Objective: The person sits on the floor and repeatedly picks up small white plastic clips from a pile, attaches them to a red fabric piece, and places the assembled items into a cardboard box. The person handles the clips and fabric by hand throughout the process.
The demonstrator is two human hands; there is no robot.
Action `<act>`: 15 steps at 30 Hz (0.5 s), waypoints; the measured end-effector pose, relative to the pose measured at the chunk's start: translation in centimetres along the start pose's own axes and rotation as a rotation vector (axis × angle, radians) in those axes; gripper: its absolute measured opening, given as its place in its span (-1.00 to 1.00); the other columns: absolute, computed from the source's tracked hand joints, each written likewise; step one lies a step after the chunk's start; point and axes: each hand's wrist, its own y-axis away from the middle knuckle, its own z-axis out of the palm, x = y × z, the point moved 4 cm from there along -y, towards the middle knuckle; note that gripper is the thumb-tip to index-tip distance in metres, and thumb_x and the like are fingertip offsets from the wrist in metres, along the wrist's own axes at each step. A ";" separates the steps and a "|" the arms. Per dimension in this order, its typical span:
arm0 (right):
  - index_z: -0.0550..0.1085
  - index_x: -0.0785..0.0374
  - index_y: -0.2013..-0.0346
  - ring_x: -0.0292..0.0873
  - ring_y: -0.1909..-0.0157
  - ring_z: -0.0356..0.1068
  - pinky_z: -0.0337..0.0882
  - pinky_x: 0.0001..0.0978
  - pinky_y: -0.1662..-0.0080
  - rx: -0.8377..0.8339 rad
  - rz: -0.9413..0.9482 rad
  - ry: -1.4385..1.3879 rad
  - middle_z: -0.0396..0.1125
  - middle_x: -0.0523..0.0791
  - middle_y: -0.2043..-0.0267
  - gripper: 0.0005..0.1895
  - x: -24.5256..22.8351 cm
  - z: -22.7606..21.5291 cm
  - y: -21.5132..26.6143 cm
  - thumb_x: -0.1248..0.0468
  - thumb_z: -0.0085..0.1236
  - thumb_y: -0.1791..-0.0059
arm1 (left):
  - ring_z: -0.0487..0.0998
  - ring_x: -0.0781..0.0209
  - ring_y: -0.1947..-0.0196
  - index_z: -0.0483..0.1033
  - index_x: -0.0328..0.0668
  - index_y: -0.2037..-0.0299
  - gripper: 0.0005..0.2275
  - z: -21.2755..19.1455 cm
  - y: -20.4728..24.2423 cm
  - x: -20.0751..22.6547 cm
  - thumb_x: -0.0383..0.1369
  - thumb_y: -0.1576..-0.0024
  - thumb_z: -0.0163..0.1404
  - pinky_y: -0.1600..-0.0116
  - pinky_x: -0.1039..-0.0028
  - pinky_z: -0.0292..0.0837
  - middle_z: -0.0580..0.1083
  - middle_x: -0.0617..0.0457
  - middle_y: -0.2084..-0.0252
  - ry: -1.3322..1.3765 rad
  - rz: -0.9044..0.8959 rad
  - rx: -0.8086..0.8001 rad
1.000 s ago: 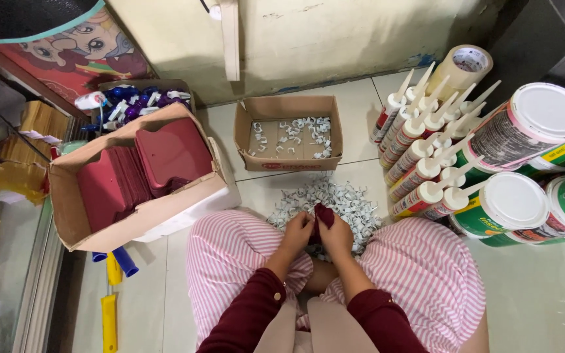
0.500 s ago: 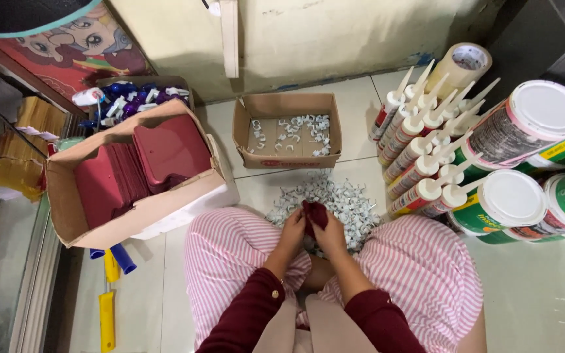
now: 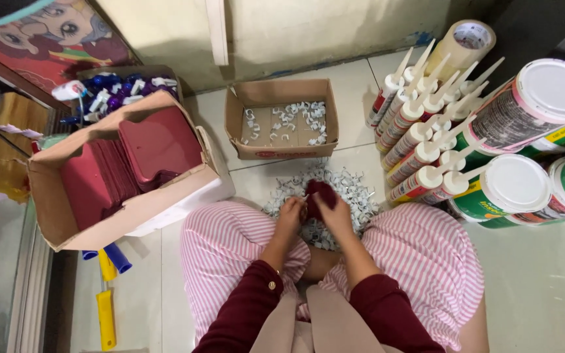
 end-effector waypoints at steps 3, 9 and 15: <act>0.38 0.37 0.20 0.16 0.07 0.26 0.30 -0.06 0.07 -0.104 -0.096 0.174 0.30 0.15 0.22 -0.57 -0.3 1.1 0.3 0.13 0.13 0.23 | 0.40 0.11 0.30 0.39 -0.33 0.32 -0.86 1.2 1.8 2.0 -0.40 -0.06 -0.13 0.17 0.33 0.28 0.39 -0.15 0.43 -0.201 0.103 -0.075; 0.42 0.23 0.27 -0.01 0.17 0.33 0.34 -0.24 0.14 0.028 -0.166 0.419 0.32 -0.06 0.26 -0.68 1.3 0.3 -1.1 0.13 0.11 0.23 | 0.30 0.22 0.48 0.32 -0.25 0.44 -0.91 1.6 2.2 2.5 -0.43 -0.05 -0.20 0.28 0.42 0.23 0.30 0.00 0.57 -0.325 0.083 -0.164; 0.33 0.52 0.28 0.23 0.13 0.25 0.22 -0.07 0.12 0.424 -0.092 -0.034 0.25 0.28 0.31 -0.64 1.5 -2.2 -1.7 0.23 0.07 0.17 | 0.26 0.31 0.55 0.38 -0.17 0.45 -0.89 1.4 1.6 1.4 -0.39 -0.08 -0.17 0.35 0.51 0.20 0.30 0.09 0.64 -0.333 0.066 -0.140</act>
